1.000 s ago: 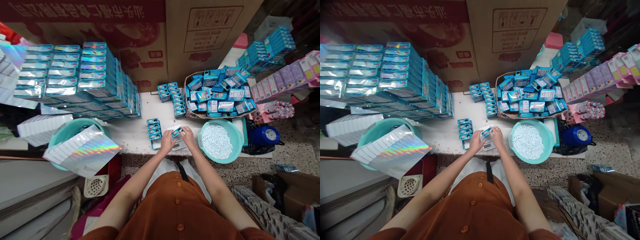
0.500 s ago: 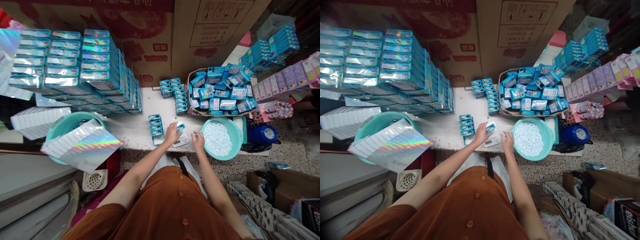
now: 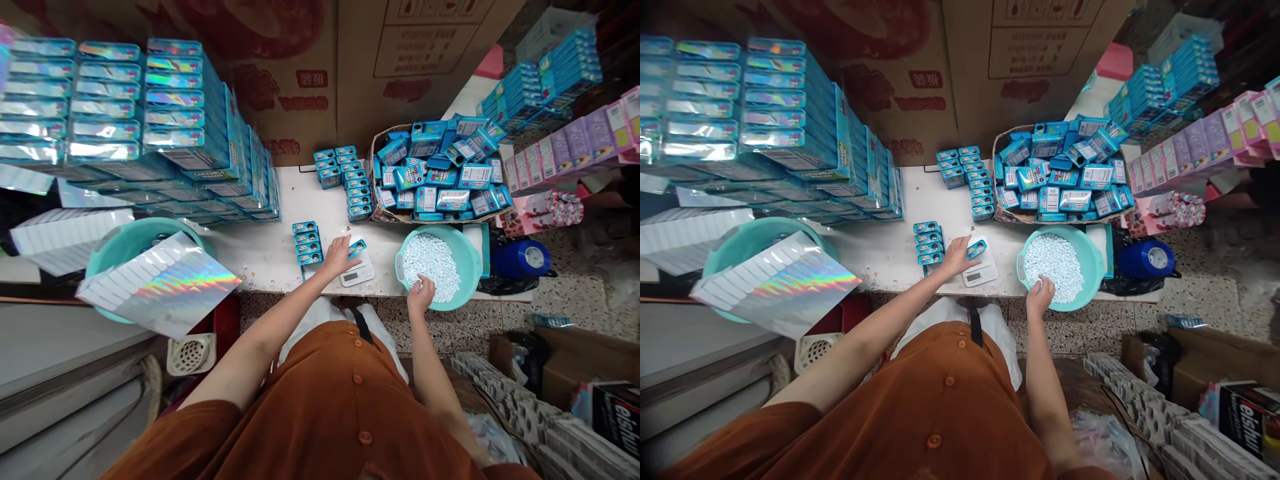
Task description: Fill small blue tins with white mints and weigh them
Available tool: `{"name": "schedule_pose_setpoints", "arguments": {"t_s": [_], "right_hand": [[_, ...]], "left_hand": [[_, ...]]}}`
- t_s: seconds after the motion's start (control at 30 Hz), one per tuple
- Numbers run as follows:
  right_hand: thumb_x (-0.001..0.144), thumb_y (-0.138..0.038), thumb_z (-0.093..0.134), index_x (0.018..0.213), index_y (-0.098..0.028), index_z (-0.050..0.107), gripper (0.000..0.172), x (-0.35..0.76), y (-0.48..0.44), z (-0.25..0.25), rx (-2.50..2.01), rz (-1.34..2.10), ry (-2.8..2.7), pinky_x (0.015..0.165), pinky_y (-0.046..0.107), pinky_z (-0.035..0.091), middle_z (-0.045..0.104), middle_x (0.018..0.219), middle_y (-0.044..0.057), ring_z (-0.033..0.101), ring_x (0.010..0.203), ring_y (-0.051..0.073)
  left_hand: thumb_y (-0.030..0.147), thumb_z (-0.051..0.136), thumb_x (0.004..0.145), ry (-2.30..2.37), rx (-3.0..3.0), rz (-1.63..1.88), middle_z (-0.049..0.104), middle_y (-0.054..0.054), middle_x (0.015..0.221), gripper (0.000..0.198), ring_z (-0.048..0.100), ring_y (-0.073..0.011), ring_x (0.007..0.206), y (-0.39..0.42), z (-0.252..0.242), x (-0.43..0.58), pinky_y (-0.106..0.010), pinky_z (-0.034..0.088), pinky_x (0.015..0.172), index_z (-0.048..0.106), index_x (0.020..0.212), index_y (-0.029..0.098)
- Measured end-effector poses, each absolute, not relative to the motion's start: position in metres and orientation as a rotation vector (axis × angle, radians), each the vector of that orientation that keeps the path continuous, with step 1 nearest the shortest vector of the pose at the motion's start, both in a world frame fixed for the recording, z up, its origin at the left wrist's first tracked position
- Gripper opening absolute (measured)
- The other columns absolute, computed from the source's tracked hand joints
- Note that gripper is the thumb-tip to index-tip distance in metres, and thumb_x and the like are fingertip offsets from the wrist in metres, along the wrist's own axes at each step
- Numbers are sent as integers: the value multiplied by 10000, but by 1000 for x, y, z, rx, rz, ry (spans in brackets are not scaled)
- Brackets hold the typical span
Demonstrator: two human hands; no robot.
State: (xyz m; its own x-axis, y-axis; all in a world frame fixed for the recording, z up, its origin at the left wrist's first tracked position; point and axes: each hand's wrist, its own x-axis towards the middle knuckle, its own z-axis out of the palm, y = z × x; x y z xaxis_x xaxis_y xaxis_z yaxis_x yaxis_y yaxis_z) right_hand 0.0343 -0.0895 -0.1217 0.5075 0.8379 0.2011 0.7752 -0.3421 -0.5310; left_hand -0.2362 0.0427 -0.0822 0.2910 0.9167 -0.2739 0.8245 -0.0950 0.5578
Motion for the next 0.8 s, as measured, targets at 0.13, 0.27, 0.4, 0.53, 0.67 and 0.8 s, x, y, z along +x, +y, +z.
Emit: {"name": "schedule_pose_setpoints", "arguments": {"t_s": [0.13, 0.27, 0.4, 0.53, 0.67, 0.8], "right_hand": [[870, -262, 359, 1008, -117, 620, 329, 27, -89, -122, -2193, 157, -1331, 936, 409, 387, 614, 1003, 155, 520, 1025, 253], [861, -278, 363, 1025, -124, 621, 343, 28, -86, -126, -2218, 179, -1315, 928, 397, 386, 616, 1010, 145, 523, 1017, 250], [815, -322, 411, 987, -103, 637, 358, 39, -73, -135, -2342, 386, -1302, 870, 383, 409, 626, 947, 152, 545, 926, 252], [729, -382, 525, 984, -120, 651, 386, 54, -51, -140, -2471, 623, -1327, 767, 337, 429, 630, 866, 112, 556, 800, 227], [668, -388, 588, 921, -156, 678, 355, 65, -39, -139, -2453, 769, -1288, 723, 307, 442, 664, 799, 73, 594, 757, 218], [676, -353, 579, 849, -163, 703, 285, 65, -41, -135, -2405, 780, -1241, 762, 307, 464, 713, 818, 89, 640, 790, 227]], "left_hand": [[420, 739, 660, 1581, 1935, 199, 472, -168, 1299, 838, 412, -313, 1219, 49, -77, -219, -413, 370, 987, 332, 1336, 138], [417, 746, 653, 1573, 1974, 220, 470, -160, 1307, 840, 406, -315, 1221, 51, -77, -220, -419, 365, 991, 334, 1333, 145], [414, 735, 660, 1587, 1981, 215, 487, -157, 1277, 805, 425, -310, 1197, 47, -81, -234, -417, 380, 976, 355, 1315, 141], [393, 704, 697, 1601, 2003, 255, 510, -139, 1239, 712, 441, -296, 1177, 41, -80, -246, -413, 391, 964, 381, 1288, 164], [382, 692, 713, 1595, 2018, 279, 521, -130, 1222, 674, 450, -290, 1170, 33, -76, -253, -404, 397, 971, 397, 1278, 163], [369, 692, 713, 1616, 2000, 304, 530, -126, 1208, 650, 459, -289, 1163, 29, -76, -257, -404, 401, 981, 416, 1266, 169]]}}
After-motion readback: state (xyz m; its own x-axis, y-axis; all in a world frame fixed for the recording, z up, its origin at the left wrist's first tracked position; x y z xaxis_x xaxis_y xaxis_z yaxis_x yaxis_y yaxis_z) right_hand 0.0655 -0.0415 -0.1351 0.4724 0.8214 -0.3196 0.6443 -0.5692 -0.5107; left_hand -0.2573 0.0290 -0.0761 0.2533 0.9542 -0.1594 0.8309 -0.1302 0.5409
